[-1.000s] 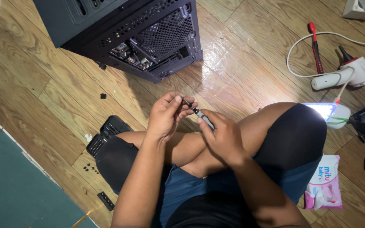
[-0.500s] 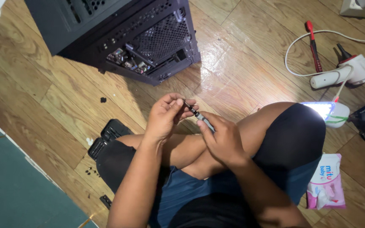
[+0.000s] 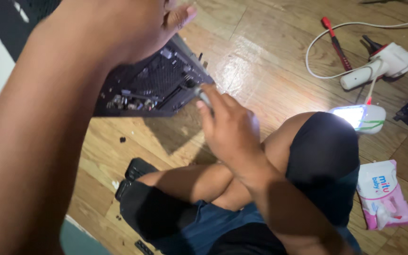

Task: The person sits on the floor and uses a screwdriver to remove screws from the back of a computer case. They then remove a fan, place it aside, and reattach the case panel. Finally, they lay the case down and organize the internal cables.

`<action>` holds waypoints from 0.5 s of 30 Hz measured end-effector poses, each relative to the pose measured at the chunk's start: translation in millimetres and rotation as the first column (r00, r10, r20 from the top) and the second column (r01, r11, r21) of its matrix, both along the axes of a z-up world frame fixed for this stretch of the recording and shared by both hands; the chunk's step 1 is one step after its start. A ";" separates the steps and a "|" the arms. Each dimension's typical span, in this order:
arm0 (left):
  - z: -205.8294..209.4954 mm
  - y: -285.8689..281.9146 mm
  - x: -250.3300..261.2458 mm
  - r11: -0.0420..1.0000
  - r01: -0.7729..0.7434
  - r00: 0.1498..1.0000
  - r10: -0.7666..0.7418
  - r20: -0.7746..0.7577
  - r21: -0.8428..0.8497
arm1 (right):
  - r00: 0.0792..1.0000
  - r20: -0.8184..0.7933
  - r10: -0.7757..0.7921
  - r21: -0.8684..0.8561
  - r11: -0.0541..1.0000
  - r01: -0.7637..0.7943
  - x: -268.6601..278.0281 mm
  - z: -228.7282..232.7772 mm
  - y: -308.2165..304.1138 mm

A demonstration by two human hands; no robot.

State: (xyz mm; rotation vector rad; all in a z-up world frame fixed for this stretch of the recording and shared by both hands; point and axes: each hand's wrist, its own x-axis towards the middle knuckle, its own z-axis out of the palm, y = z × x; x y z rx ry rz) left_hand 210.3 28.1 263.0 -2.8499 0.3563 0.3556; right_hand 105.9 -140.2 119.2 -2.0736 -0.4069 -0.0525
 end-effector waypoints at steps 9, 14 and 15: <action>-38.7 -7.6 49.2 0.976 -0.148 0.973 0.172 -0.152 0.161 | 0.999 0.043 -0.003 0.031 1.000 0.002 8.1 2.4 16.4; -34.5 -11.4 48.9 0.957 -0.219 0.932 0.264 -0.250 0.192 | 1.000 0.016 0.008 0.011 1.000 -0.008 12.6 3.4 21.4; -36.6 -10.8 49.2 0.961 -0.218 0.938 0.255 -0.234 0.172 | 1.000 0.022 0.008 0.003 1.000 -0.008 13.0 2.9 21.5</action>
